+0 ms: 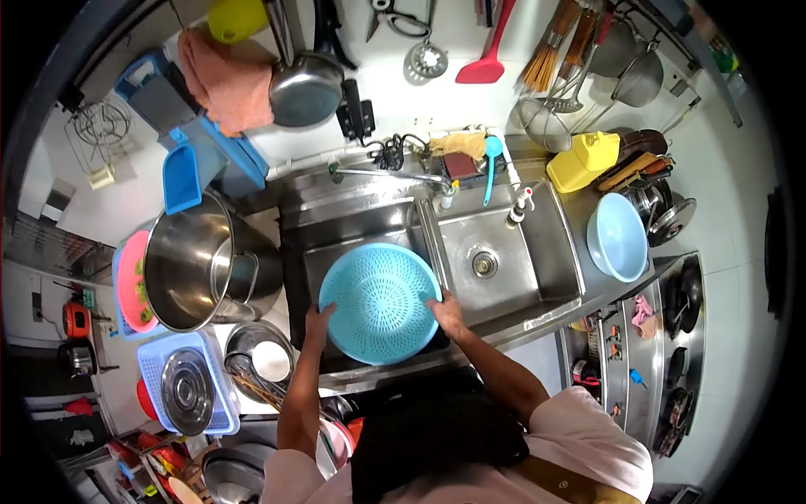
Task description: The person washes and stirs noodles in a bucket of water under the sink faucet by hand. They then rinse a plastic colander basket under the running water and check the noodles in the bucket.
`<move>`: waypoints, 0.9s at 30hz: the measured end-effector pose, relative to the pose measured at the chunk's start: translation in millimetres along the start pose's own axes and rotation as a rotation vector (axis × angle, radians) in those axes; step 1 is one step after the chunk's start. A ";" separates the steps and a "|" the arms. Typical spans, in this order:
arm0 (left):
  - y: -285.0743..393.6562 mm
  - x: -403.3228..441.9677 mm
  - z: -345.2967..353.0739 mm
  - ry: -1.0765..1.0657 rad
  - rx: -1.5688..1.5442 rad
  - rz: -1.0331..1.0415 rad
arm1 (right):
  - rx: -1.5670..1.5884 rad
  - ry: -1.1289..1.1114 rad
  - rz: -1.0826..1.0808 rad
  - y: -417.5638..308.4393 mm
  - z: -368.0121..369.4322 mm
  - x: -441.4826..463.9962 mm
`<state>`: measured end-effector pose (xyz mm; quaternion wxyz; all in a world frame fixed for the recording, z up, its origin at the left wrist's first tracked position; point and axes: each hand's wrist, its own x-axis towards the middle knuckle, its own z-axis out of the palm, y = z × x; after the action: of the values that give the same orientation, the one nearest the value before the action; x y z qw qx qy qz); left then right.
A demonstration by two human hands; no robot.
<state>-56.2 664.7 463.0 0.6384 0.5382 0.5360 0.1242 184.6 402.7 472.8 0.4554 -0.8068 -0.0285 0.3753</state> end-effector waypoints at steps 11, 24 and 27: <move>178.3 -99.6 43.5 -0.038 0.307 0.111 | 0.441 -0.019 0.083 -18.2 -75.9 -11.5; 244.2 -168.9 169.8 0.007 0.480 0.252 | 0.407 -0.207 0.058 -26.0 -179.1 -4.7; 260.8 -180.1 209.6 0.018 0.523 0.301 | 0.682 -0.273 0.002 1.1 -174.7 31.7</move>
<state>153.3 517.8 743.9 0.4477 0.7566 0.4698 0.0798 317.3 289.7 506.7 0.6899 -0.5510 0.0387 0.4680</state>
